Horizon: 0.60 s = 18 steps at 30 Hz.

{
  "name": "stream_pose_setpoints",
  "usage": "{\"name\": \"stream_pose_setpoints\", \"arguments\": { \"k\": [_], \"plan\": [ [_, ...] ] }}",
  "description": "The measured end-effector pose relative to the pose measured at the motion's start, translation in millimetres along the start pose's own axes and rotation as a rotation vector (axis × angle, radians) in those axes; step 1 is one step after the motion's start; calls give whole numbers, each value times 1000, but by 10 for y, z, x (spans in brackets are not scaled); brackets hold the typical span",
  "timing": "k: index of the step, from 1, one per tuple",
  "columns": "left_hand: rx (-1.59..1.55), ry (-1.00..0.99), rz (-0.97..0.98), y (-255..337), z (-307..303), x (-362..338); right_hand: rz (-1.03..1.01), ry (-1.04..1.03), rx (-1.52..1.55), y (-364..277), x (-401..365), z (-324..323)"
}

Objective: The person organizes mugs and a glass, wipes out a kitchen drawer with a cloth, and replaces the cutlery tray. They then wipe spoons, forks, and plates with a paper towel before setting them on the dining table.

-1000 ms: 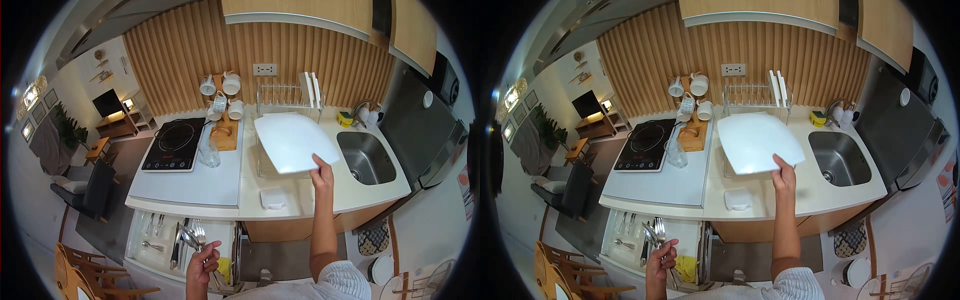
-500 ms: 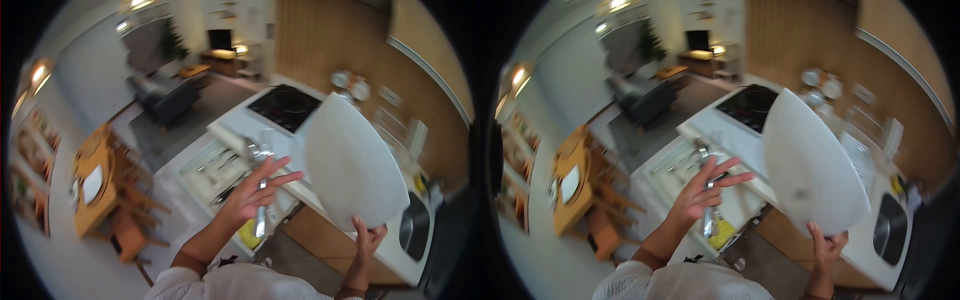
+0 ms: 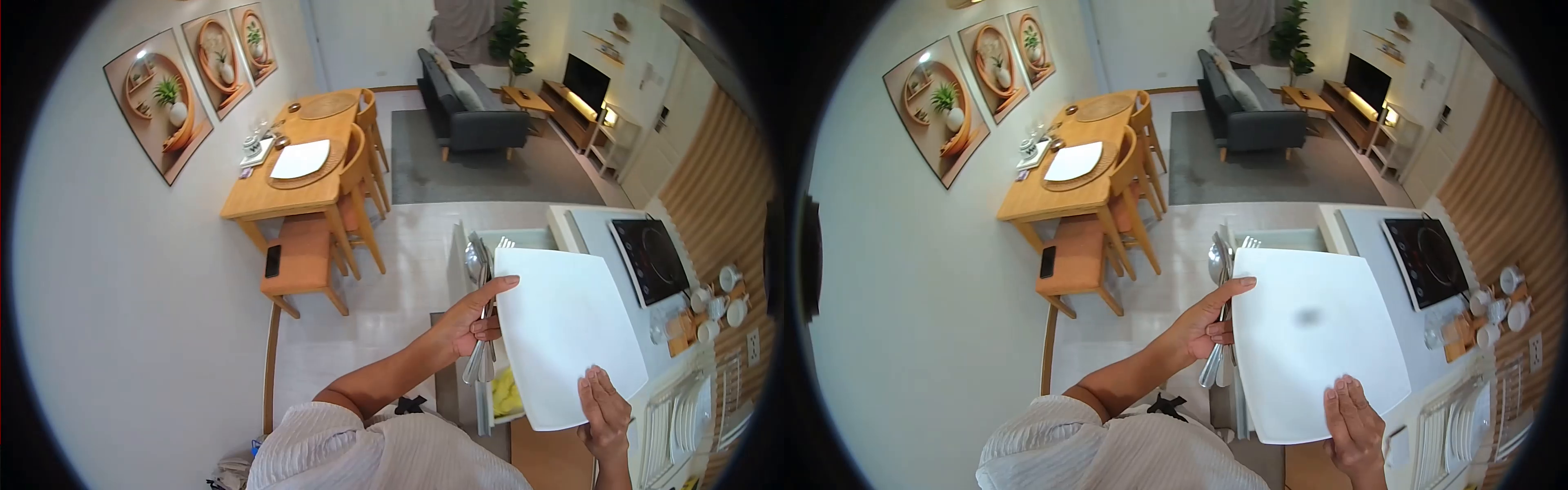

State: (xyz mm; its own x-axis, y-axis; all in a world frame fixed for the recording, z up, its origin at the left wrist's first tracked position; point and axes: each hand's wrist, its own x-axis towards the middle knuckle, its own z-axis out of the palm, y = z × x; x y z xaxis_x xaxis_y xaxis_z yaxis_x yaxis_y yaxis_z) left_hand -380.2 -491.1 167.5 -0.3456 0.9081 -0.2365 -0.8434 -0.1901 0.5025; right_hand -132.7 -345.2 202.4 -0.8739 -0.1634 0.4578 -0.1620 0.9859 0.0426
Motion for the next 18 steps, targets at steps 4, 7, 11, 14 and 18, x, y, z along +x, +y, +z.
{"name": "stream_pose_setpoints", "arguments": {
  "k": [4, 7, 11, 14, 18],
  "plan": [
    [-2, 119, 115, 501, -623, -202, -81, -19, 33, -235, 722, 451],
    [-13, 245, 209, 949, -1134, -327, -194, 23, 7, -420, 1316, 856],
    [-89, 400, 320, 1454, -1792, -451, -186, -228, 32, -693, 2045, 1240],
    [-161, 434, 413, 1779, -2103, -531, -49, -449, 447, -843, 2623, 1318],
    [-164, 432, 591, 2118, -2535, -545, -115, -669, 695, -606, 3145, 1612]
  ]
}}
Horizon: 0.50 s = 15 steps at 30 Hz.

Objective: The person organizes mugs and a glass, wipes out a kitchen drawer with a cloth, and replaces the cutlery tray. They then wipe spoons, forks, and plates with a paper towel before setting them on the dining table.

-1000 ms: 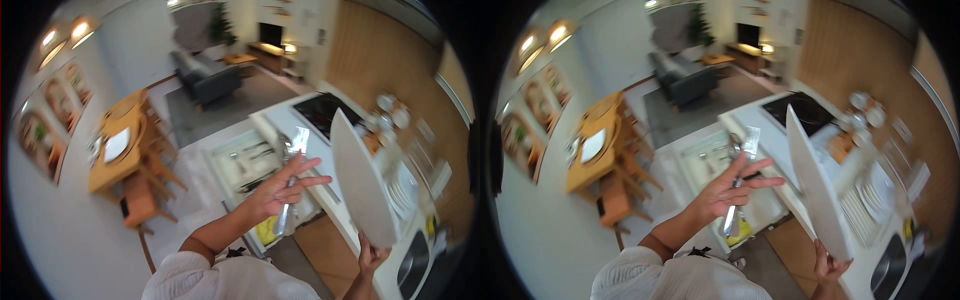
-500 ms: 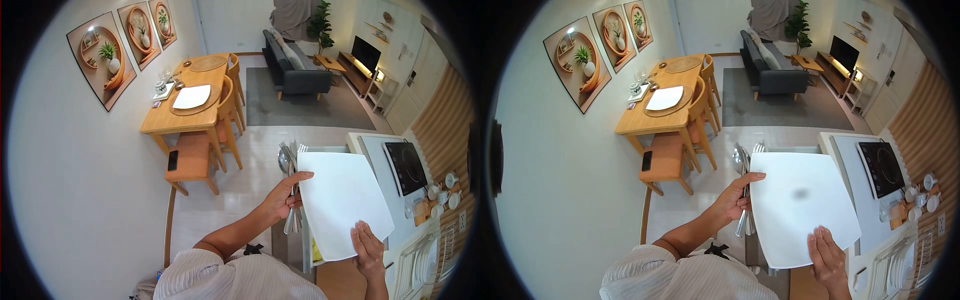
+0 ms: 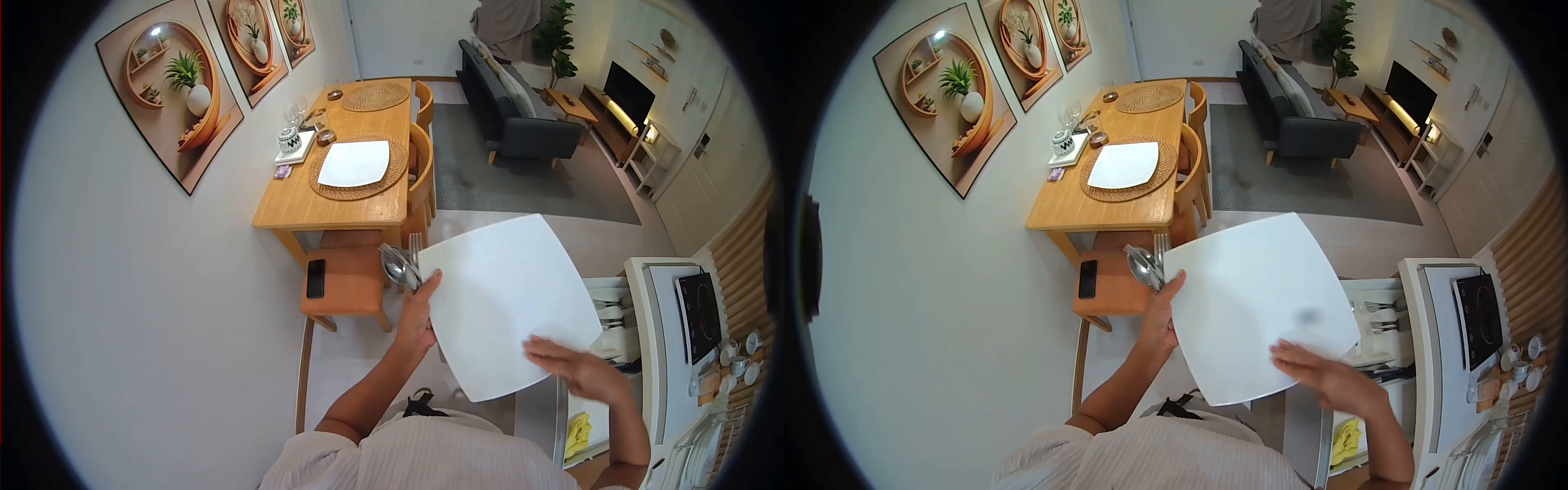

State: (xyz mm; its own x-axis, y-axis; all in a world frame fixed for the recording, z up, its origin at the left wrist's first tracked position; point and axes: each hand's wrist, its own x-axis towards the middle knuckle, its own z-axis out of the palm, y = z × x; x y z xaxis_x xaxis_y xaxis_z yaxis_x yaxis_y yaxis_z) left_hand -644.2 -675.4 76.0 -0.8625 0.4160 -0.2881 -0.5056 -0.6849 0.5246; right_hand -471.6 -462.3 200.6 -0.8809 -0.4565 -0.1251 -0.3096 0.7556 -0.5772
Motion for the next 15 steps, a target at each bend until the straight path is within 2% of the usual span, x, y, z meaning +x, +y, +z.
{"name": "stream_pose_setpoints", "arguments": {
  "k": [2, 4, 6, 8, 9, 11, 13, 14, 15],
  "plan": [
    [-39, 6, 19, 87, -72, 153, 36, -53, 88, 320, 286, -66],
    [-28, 60, 97, 171, -85, 275, -36, 179, 98, 702, 577, -18],
    [-10, 47, 101, 180, -136, 468, -197, 525, 103, 847, 1038, -214],
    [-31, 61, 192, 238, -22, 647, 26, 753, 52, 992, 1550, -446],
    [-53, 74, 167, 268, 72, 734, 29, 766, 50, 1249, 1757, -483],
    [-3, 47, 199, 258, 53, 1084, -145, 828, -246, 1889, 2197, -461],
    [40, 27, 231, 285, 114, 1402, -102, 793, -81, 2100, 2475, -372],
    [99, 49, 262, 325, 191, 1570, -182, 800, -130, 2108, 2590, -322],
    [158, 71, 291, 338, 294, 1740, -237, 759, -53, 2094, 2684, -284]
  ]
}}
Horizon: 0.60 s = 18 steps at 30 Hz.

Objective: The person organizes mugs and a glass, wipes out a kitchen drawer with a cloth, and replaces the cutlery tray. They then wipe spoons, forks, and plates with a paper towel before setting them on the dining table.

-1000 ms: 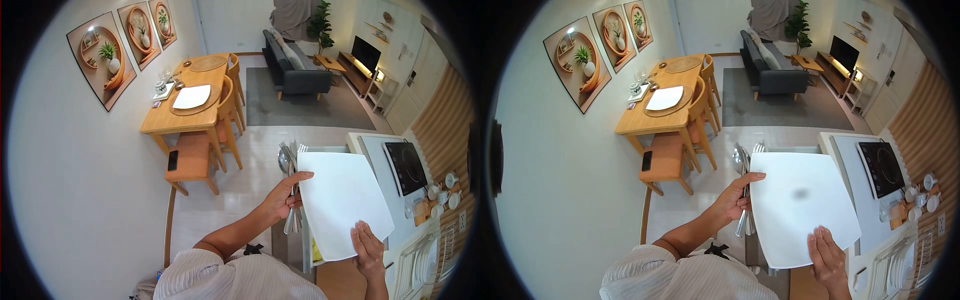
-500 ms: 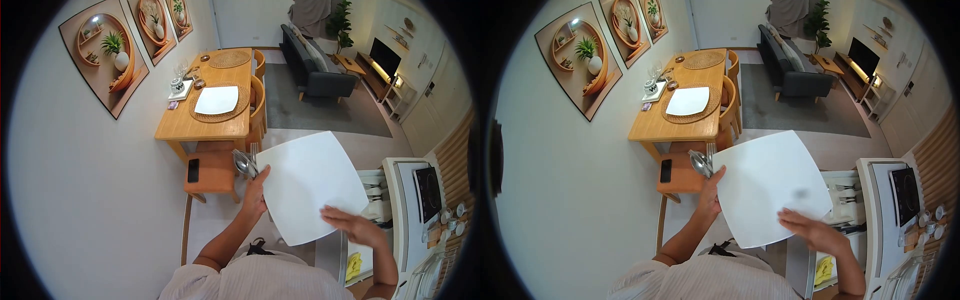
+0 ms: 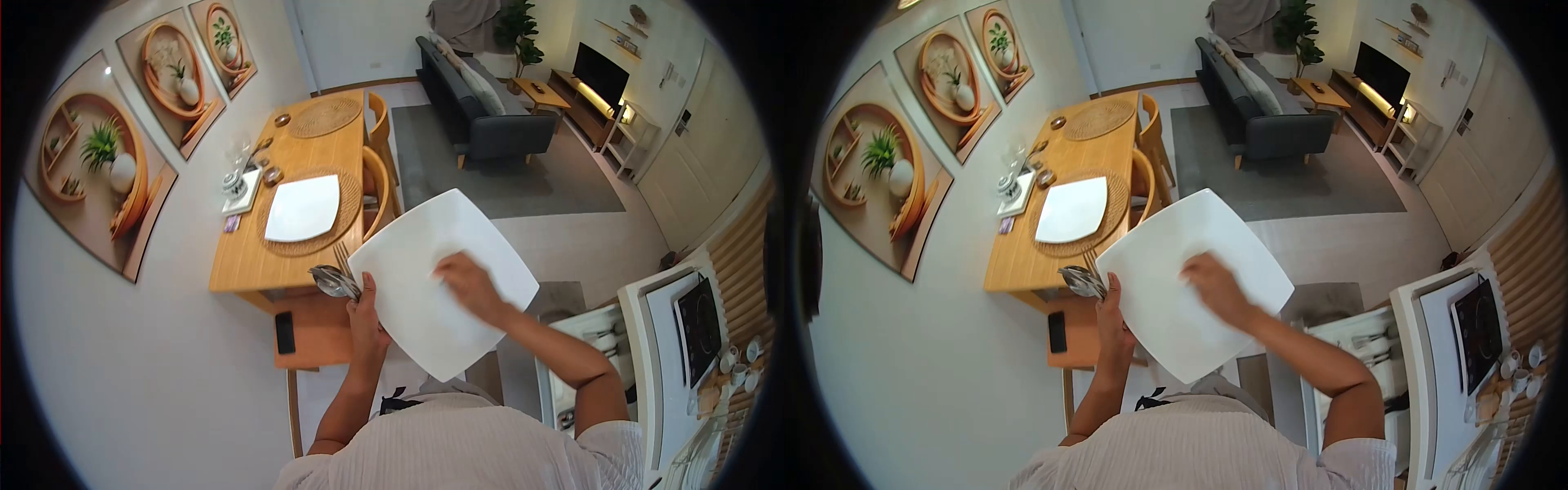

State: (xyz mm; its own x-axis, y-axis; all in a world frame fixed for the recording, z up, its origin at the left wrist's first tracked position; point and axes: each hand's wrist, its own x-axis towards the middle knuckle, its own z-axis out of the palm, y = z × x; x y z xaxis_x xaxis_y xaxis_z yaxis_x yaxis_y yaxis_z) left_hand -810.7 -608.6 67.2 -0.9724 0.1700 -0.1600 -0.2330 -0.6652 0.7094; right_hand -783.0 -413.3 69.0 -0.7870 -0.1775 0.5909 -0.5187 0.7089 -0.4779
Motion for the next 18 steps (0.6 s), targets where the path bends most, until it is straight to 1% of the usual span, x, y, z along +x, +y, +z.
{"name": "stream_pose_setpoints", "arguments": {
  "k": [1, 2, 3, 4, 5, 6, 7, 9, 10, 12, 13, 15, 18],
  "plan": [
    [1, -9, -6, -38, 134, 152, -29, -36, 93, -7, 60, 101],
    [-33, -3, -9, -82, 264, 298, -107, -45, 173, -42, 165, 136],
    [-68, 3, -10, -134, 384, 444, -98, -134, 226, -72, 344, 7],
    [-69, -8, -10, -191, 490, 597, -114, -77, 184, 182, 450, -19],
    [-43, -23, 30, -242, 558, 749, -128, -15, 145, 491, 566, -11],
    [-13, -30, 66, -291, 582, 874, -72, 75, 59, 818, 724, -74],
    [-1, -28, 56, -341, 517, 1014, -9, 162, -25, 1129, 883, -186],
    [-34, -207, -94, -429, 386, 1330, 63, 334, -191, 1545, 1200, -500],
    [-34, -209, -94, -451, 472, 1453, 63, 335, -193, 1704, 1341, -541],
    [76, -96, -73, -491, 683, 1682, 66, 448, -259, 1990, 1581, -553],
    [82, -96, -77, -500, 821, 1783, 71, 451, -258, 2093, 1684, -482],
    [46, -38, 5, -530, 1130, 2057, 51, 474, -127, 2269, 1965, -276],
    [75, -61, -27, -594, 1239, 2599, -7, 347, 100, 2349, 2306, -46]
  ]
}}
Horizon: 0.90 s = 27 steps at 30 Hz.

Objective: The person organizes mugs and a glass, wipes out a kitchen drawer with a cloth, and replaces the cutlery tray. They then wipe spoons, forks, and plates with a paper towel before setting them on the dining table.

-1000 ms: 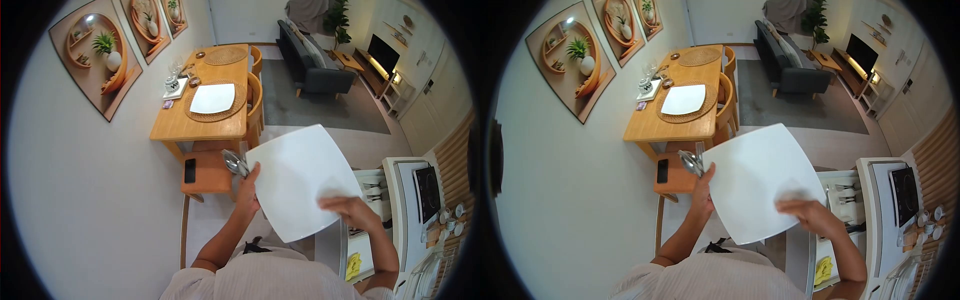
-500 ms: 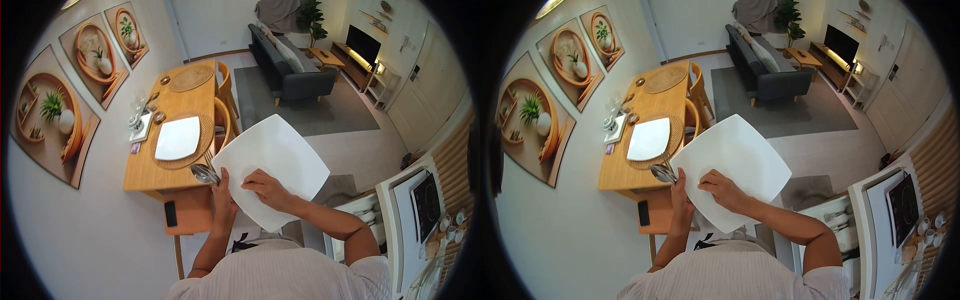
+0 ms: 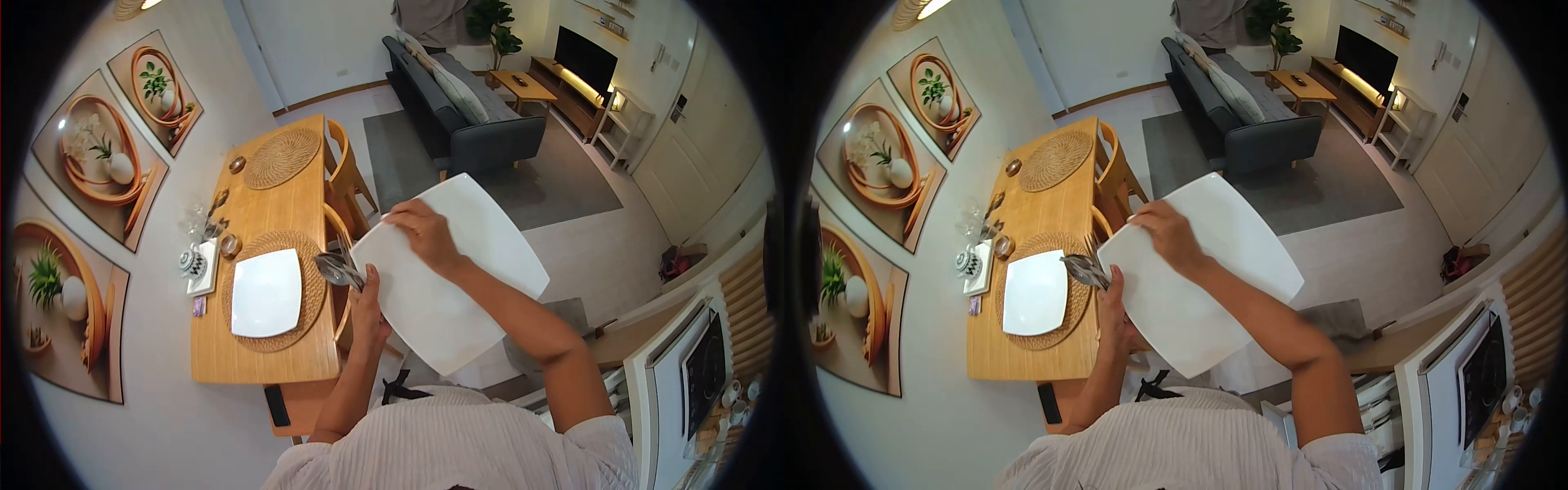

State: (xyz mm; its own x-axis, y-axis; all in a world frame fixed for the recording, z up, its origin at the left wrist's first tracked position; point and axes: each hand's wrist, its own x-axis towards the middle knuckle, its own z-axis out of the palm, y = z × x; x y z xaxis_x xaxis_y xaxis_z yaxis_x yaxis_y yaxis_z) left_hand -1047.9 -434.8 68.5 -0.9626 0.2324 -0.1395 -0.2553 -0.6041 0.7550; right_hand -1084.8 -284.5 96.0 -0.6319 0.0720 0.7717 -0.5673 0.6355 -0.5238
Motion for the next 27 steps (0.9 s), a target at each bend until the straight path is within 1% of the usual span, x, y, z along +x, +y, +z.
{"name": "stream_pose_setpoints", "arguments": {
  "k": [2, 3, 4, 5, 7, 8, 10, 11, 13, 15, 17, 18, 19, 21, 22, 23, 24, 25, 26, 27],
  "plan": [
    [-10, 16, 11, -4, 16, 403, -17, -128, 110, 79, 148, 115],
    [-18, 34, 27, 4, 5, 614, 8, -208, 171, 147, 195, 161],
    [-34, -48, -2, 31, -98, 820, 16, -258, 199, 210, 221, 198],
    [-40, -51, -5, 24, -168, 1008, 24, -310, 228, 259, 230, 231],
    [-96, 6, 49, 99, -136, 1315, 9, -456, 240, 307, 250, 187],
    [-92, 40, 118, 142, -99, 1449, 1, -461, 240, 352, 279, 140],
    [-111, 63, 124, 232, -79, 1669, 50, -700, 284, 494, 320, -10],
    [-127, 82, 128, 267, -91, 1781, 46, -714, 292, 624, 380, -87],
    [-149, 107, 123, 292, -173, 2007, 24, -769, 191, 908, 497, -229],
    [-117, 114, 149, 333, -204, 2214, -18, -659, 16, 1324, 683, -325],
    [-120, 124, 171, 338, -190, 2398, -16, -542, -37, 1758, 935, -335],
    [-117, 120, 182, 329, -175, 2488, -63, -501, -84, 1983, 1082, -296],
    [-117, 136, 193, 310, -153, 2581, -72, -510, -69, 2158, 1238, -234],
    [-101, 207, 202, 268, -87, 2788, -163, -409, -121, 2494, 1580, -78],
    [-102, 222, 220, 236, -63, 2894, -193, -364, -105, 2670, 1757, 30],
    [-71, 221, 225, 190, -37, 3005, -209, -373, -86, 2861, 1940, 144],
    [-40, 226, 231, 152, -16, 3105, -231, -335, -70, 3042, 2111, 272],
    [-46, 258, 262, 106, 38, 3241, -261, -300, -45, 3207, 2313, 405],
    [-50, 316, 289, 47, 112, 3383, -289, -320, -2, 3351, 2521, 547],
    [-55, 382, 315, 4, 182, 3489, -301, -282, 20, 3474, 2696, 697]
  ]
}}
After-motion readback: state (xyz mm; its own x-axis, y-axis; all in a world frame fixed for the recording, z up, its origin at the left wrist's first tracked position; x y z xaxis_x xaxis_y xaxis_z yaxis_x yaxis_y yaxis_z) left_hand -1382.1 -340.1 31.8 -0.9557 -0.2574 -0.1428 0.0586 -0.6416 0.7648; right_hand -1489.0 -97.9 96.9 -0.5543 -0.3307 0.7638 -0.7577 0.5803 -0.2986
